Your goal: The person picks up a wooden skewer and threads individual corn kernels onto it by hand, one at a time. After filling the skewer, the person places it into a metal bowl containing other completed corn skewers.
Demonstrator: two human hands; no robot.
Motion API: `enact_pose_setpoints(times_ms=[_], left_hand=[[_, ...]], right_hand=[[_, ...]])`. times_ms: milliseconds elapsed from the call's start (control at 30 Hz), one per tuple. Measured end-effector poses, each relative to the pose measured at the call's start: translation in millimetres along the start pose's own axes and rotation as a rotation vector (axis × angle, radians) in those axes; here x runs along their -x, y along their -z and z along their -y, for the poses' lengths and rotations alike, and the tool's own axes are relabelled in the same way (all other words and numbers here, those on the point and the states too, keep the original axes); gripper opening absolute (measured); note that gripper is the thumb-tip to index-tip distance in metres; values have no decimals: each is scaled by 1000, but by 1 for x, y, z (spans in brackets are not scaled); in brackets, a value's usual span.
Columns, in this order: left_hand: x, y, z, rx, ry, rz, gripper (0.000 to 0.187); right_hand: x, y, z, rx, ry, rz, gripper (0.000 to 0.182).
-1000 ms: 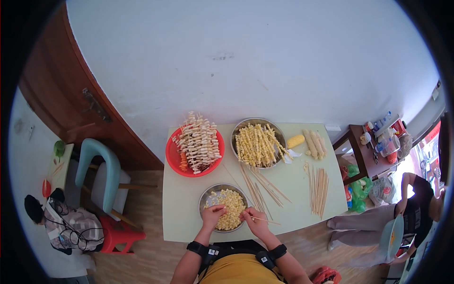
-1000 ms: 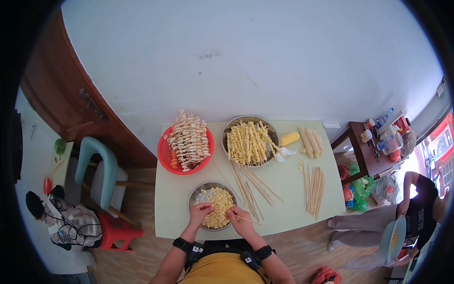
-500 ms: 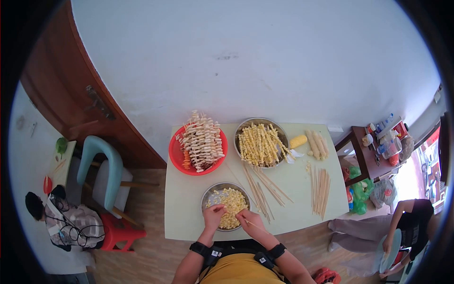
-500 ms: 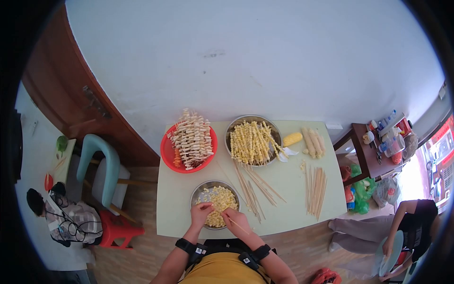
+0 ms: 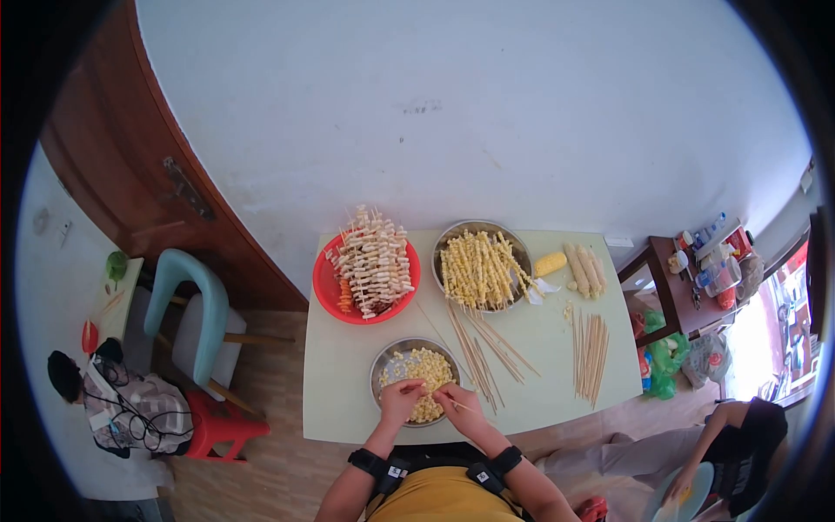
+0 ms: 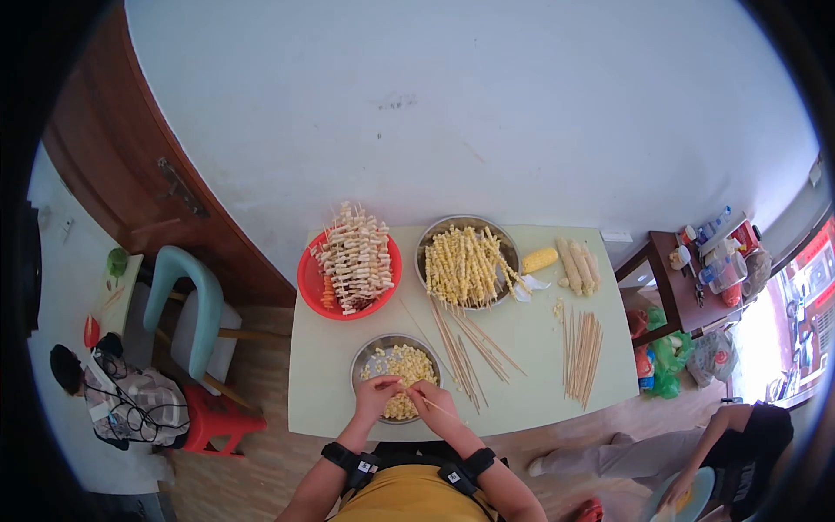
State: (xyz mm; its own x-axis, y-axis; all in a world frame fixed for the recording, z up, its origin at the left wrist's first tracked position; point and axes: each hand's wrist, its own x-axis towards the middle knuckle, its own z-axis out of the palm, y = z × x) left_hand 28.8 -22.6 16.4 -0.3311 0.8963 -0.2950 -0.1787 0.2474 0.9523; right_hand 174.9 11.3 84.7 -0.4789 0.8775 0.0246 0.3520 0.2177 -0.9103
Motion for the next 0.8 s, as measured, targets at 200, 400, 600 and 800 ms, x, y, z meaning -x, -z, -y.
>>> enact_pose_setpoints(times_ms=[200,400,600,800], left_hand=[[-15,27,4,-276,-107,-223,12],[-18,22,-1,-30,-111,-213,14],[14,-16,-46,-278,-240,17,15],[21,-35,-52,-174,-111,182,18]], right_hand=[[2,10,2,-257,-24,-89,14],[2,10,-5,-509,-158,-253,33],[-4,5,-15,-629,-257,-301,43],[-5,-8,-26,-526,-203,-352,38]])
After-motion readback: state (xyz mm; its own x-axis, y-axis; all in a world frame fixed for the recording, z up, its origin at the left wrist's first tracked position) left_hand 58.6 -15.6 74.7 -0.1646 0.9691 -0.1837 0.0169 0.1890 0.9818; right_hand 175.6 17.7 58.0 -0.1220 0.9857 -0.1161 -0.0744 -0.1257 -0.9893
